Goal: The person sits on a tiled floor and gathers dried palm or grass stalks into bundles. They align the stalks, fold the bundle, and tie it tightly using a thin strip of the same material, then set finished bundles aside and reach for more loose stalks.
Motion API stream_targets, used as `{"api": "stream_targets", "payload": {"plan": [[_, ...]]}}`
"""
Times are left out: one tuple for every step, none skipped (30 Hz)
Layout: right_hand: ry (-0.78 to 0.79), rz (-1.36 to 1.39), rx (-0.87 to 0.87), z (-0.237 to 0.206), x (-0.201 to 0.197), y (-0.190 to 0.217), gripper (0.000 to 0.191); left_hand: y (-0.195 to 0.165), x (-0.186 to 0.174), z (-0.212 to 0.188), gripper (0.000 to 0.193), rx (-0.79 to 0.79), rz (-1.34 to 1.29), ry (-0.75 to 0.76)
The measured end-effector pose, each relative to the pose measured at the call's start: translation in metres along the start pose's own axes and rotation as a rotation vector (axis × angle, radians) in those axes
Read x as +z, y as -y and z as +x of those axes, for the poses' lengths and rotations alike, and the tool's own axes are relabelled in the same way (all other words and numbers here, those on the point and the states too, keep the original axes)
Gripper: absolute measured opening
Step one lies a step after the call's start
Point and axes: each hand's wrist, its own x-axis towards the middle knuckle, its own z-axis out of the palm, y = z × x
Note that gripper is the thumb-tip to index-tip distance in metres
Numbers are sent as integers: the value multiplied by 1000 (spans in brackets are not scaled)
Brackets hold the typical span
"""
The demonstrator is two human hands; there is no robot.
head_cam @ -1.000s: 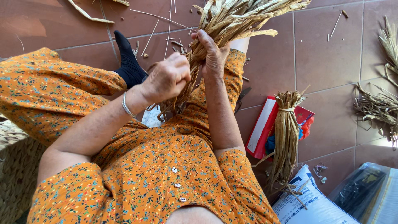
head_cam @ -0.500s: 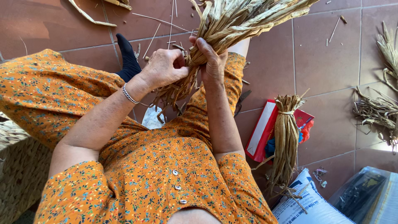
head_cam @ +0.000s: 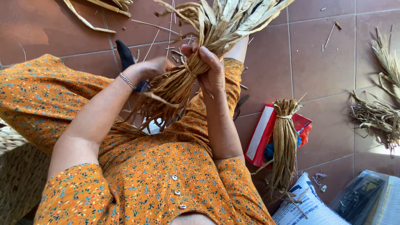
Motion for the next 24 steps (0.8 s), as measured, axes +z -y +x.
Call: {"api": "stream_targets", "payload": {"plan": [[14, 41, 46, 0, 1, 3, 21, 13, -3, -1, 24, 0, -32, 7], [26, 81, 90, 0, 2, 6, 23, 24, -4, -4, 22, 1, -63, 15], [38, 63, 71, 0, 2, 9, 23, 32, -2, -7, 21, 3, -94, 28], [50, 44, 50, -1, 1, 11, 23, 36, -2, -11, 19, 6, -124, 43], [63, 25, 30, -1, -1, 13, 23, 36, -2, -15, 17, 8, -154, 55], [60, 21, 8, 0, -3, 14, 22, 32, -1, -18, 16, 10, -187, 64], [58, 20, -13, 2, -6, 14, 22, 23, -8, -25, 13, 94, 129, -179], [56, 19, -35, 4, -8, 14, 22, 10, -18, -34, 11, 175, 448, -422], [30, -31, -63, 7, -10, 14, 22, -6, -23, -43, 8, 268, 414, -676], [2, -82, -91, 10, -11, 13, 22, -22, -27, -53, 8, 363, 374, -927], [-27, -134, -120, 12, -12, 11, 22, -39, -24, -62, 9, 410, 355, -952], [-72, -144, -142, 13, -12, 8, 22, -55, -14, -68, 10, 459, 335, -978], [-113, -154, -163, 14, -12, 4, 23, -70, -1, -70, 11, 508, 315, -1008], [-154, -164, -182, 15, -11, -1, 24, -84, 13, -69, 16, 491, 358, -928], [-152, -133, -221, 14, -9, -6, 26, -96, 27, -67, 21, 473, 401, -846], [-150, -101, -260, 13, -7, -11, 27, -107, 38, -62, 24, 448, 421, -836], [-150, -69, -300, 12, -6, -15, 29, -115, 46, -59, 26, 422, 439, -823], [-153, -69, -301, 10, -4, -18, 30, -120, 50, -56, 28, 379, 387, -807], [-156, -71, -302, 9, -3, -20, 30, -122, 53, -53, 29, 337, 335, -791], [-156, -74, -304, 7, -3, -20, 30, -123, 53, -50, 31, 297, 283, -775], [-154, -61, -301, 7, -3, -19, 30, -122, 51, -48, 27, 296, 226, -739], [-152, -49, -297, 6, -4, -17, 29, -119, 49, -47, 23, 294, 169, -704], [-150, -36, -290, 6, -5, -15, 29, -114, 46, -46, 19, 288, 111, -672], [-161, -57, -272, 6, -7, -12, 28, -108, 41, -46, 16, 281, 37, -640]]}}
